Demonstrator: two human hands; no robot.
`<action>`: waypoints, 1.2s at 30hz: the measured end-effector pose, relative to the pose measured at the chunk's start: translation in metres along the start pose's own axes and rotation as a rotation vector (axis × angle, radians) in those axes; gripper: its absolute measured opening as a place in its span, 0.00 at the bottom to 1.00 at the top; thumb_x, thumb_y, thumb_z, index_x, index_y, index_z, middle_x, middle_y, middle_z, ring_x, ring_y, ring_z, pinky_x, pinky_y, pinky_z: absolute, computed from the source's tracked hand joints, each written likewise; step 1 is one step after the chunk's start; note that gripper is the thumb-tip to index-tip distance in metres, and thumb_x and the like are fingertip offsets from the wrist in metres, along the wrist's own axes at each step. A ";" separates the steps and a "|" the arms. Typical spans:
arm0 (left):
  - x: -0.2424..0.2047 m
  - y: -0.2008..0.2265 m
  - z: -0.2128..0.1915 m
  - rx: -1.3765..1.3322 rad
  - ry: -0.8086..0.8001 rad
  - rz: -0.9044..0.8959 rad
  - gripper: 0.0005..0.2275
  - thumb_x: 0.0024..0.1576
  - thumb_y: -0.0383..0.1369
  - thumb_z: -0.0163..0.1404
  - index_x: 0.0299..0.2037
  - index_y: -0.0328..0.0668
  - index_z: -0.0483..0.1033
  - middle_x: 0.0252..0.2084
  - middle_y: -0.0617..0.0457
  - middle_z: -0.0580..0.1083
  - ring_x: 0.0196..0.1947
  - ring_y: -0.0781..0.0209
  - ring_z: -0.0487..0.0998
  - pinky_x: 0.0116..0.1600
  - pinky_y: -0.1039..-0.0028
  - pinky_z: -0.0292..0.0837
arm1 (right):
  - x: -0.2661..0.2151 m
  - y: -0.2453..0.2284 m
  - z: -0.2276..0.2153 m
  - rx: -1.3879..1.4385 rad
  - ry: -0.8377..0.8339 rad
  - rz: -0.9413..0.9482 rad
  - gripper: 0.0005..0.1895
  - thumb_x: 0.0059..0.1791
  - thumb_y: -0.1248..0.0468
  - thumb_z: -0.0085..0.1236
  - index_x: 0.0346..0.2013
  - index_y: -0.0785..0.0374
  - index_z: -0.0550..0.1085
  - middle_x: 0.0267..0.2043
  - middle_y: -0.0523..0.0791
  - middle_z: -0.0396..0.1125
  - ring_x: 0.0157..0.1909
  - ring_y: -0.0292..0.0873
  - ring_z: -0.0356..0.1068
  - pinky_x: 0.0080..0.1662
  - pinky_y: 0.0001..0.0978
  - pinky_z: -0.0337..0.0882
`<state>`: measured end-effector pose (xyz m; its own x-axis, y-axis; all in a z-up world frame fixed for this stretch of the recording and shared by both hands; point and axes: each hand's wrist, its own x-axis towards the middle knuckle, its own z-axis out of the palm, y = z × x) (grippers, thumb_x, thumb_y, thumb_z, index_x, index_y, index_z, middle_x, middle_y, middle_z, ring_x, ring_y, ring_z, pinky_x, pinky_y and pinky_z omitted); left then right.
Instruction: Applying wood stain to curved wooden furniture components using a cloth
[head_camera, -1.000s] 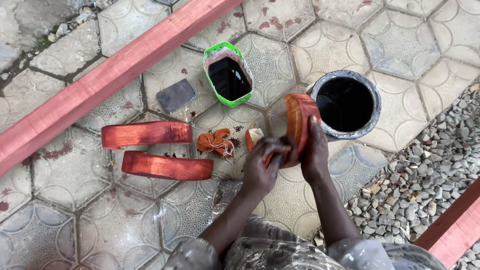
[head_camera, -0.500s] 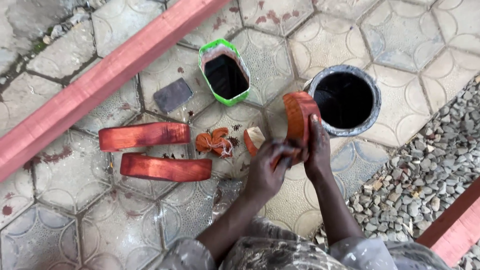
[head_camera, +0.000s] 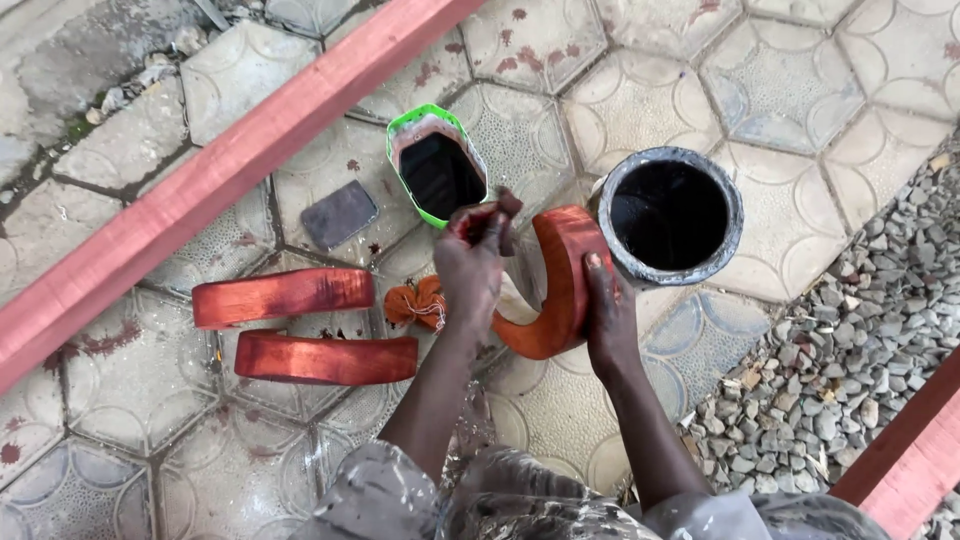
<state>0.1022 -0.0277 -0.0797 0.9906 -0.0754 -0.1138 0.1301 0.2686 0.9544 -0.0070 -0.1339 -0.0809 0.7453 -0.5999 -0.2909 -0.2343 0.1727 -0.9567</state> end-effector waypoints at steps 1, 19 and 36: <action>-0.004 0.006 0.000 -0.028 0.010 0.039 0.06 0.59 0.15 0.51 0.37 0.35 0.78 0.32 0.46 0.81 0.22 0.70 0.69 0.31 0.79 0.66 | -0.003 -0.003 0.002 -0.023 -0.024 -0.030 0.19 0.55 0.46 0.52 0.37 0.58 0.77 0.32 0.44 0.68 0.39 0.39 0.68 0.48 0.38 0.72; 0.024 0.025 -0.052 0.707 -0.241 -0.094 0.05 0.55 0.33 0.57 0.37 0.45 0.83 0.28 0.47 0.80 0.32 0.51 0.82 0.40 0.65 0.74 | -0.042 -0.042 0.021 -0.299 -0.136 -0.094 0.25 0.54 0.45 0.43 0.42 0.60 0.81 0.32 0.52 0.74 0.39 0.47 0.71 0.49 0.44 0.69; -0.074 -0.020 -0.022 0.879 -0.394 0.397 0.10 0.60 0.29 0.51 0.44 0.26 0.77 0.44 0.35 0.74 0.48 0.38 0.76 0.53 0.59 0.75 | -0.010 -0.028 0.009 -0.719 -0.153 0.283 0.52 0.52 0.32 0.06 0.66 0.65 0.66 0.58 0.68 0.67 0.65 0.72 0.61 0.66 0.66 0.55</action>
<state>0.0275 -0.0060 -0.0961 0.8513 -0.4853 0.1993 -0.4346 -0.4397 0.7860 -0.0020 -0.1256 -0.0518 0.6624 -0.4852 -0.5708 -0.7354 -0.2759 -0.6189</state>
